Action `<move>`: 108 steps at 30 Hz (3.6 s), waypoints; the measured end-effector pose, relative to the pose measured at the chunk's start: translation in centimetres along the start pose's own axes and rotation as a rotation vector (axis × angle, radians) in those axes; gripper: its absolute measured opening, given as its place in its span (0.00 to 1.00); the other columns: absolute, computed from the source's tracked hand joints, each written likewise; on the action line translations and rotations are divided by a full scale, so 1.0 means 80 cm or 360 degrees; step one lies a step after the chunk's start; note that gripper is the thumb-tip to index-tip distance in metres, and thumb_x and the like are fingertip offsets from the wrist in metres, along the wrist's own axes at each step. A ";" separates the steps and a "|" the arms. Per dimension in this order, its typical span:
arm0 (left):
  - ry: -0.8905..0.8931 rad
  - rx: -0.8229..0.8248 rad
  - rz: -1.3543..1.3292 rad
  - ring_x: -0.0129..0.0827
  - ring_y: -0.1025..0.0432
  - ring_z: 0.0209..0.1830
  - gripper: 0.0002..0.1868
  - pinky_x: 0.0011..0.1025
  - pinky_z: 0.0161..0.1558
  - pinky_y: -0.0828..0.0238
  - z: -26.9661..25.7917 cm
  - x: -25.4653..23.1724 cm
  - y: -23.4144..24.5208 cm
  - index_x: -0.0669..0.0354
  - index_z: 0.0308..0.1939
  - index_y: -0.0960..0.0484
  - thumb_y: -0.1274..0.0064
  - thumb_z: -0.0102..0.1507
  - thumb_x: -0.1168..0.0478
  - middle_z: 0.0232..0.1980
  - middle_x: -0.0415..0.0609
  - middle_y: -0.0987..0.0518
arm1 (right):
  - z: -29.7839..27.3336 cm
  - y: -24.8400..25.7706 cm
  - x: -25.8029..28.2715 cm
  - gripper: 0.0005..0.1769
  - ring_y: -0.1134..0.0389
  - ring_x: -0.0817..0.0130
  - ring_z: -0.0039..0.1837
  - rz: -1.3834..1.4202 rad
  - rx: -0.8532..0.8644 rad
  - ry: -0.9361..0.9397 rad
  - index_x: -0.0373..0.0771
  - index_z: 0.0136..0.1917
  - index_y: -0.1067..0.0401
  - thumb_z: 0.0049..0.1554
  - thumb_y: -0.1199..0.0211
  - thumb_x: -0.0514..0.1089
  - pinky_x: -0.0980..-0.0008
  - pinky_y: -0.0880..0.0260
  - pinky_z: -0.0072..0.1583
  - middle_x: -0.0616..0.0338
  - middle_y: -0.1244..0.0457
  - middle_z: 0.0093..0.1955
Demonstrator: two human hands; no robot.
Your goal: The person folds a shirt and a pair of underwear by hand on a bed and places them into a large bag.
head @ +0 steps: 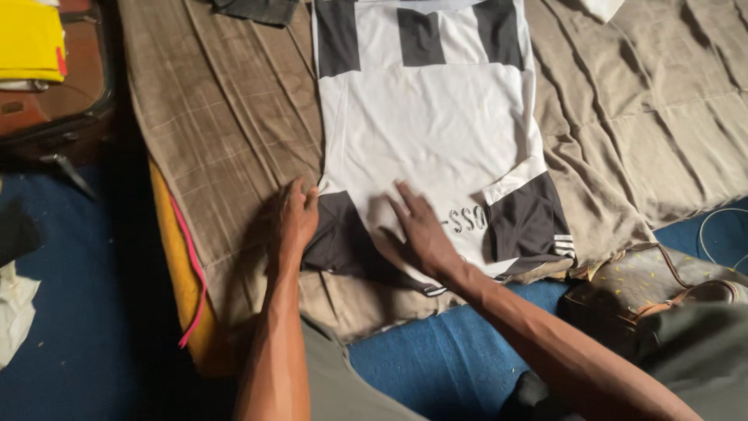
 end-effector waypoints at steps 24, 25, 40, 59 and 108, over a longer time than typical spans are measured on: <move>0.0318 -0.0031 -0.0046 0.52 0.21 0.47 0.25 0.43 0.48 0.25 0.006 0.018 0.067 0.63 0.45 0.15 0.29 0.48 0.55 0.46 0.61 0.16 | -0.022 -0.036 0.115 0.34 0.42 0.35 0.67 0.0404 -0.0159 0.0327 0.24 0.65 0.36 0.57 0.30 0.52 0.48 0.39 0.66 0.29 0.42 0.65; 0.0327 -0.0015 -0.0052 0.52 0.21 0.47 0.23 0.43 0.48 0.25 0.006 0.006 0.067 0.63 0.45 0.15 0.30 0.51 0.54 0.46 0.61 0.16 | -0.018 -0.027 0.125 0.34 0.42 0.35 0.67 0.0410 -0.0161 0.0332 0.24 0.65 0.36 0.57 0.30 0.52 0.48 0.39 0.66 0.29 0.42 0.65; -0.0026 0.0304 0.0037 0.56 0.26 0.55 0.23 0.47 0.54 0.30 -0.035 -0.069 -0.029 0.65 0.49 0.22 0.37 0.60 0.51 0.50 0.63 0.18 | -0.036 -0.028 -0.091 0.21 0.25 0.52 0.49 0.2142 0.0497 -0.1128 0.33 0.62 0.34 0.60 0.43 0.47 0.56 0.22 0.55 0.43 0.32 0.53; -0.0072 0.0901 0.0468 0.57 0.22 0.50 0.20 0.50 0.50 0.25 -0.118 -0.094 -0.009 0.65 0.48 0.26 0.39 0.54 0.67 0.43 0.65 0.18 | -0.044 -0.022 -0.116 0.15 0.25 0.50 0.49 0.2176 0.0412 -0.1128 0.25 0.55 0.31 0.64 0.49 0.41 0.55 0.20 0.55 0.35 0.30 0.48; 0.0126 0.0828 0.0470 0.54 0.22 0.54 0.28 0.47 0.55 0.26 -0.073 -0.096 -0.021 0.67 0.55 0.21 0.37 0.63 0.46 0.52 0.63 0.18 | -0.041 0.101 -0.149 0.23 0.36 0.46 0.64 -0.0181 0.0225 -0.0194 0.35 0.63 0.33 0.62 0.45 0.52 0.52 0.32 0.65 0.43 0.39 0.64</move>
Point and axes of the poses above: each hand's wrist, its own z-axis towards the middle knuckle, its own y-axis out of the back of the hand, x = y × z, the point moved 5 cm from there along z, towards the middle knuckle
